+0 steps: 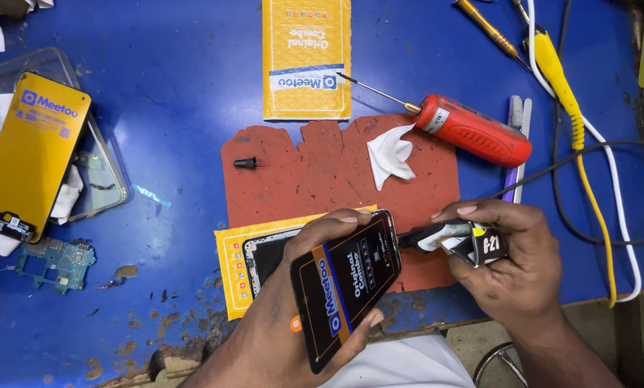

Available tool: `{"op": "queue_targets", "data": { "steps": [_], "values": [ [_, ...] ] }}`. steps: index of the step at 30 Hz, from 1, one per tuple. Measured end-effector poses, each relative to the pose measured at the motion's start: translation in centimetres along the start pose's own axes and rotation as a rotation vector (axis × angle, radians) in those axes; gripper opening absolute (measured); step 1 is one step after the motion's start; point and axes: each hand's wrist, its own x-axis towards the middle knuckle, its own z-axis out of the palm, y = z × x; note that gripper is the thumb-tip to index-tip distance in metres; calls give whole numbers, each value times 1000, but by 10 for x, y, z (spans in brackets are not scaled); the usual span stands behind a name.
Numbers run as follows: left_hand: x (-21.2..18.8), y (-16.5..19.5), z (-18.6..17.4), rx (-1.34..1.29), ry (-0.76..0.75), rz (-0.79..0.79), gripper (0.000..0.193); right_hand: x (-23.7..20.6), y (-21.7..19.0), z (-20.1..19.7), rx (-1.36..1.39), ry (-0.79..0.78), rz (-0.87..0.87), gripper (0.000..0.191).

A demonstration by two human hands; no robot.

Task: The person cleans old adhesive residue from a phone frame using a small wipe, then peels the protective film from a replacement phone screen and aligns it onto the frame. They press the screen into place and plug a charging cable into the phone to test it.

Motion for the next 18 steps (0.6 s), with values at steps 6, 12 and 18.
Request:
{"op": "queue_targets", "data": {
  "steps": [6, 12, 18],
  "values": [
    [0, -1, 0, -2, 0, 24, 83, 1, 0, 1, -20, 6, 10, 49],
    [-1, -3, 1, -42, 5, 40, 82, 2, 1, 1, -16, 4, 8, 50],
    [-1, -3, 1, -47, 3, 36, 83, 2, 1, 2, -64, 22, -6, 49]
  ]
}}
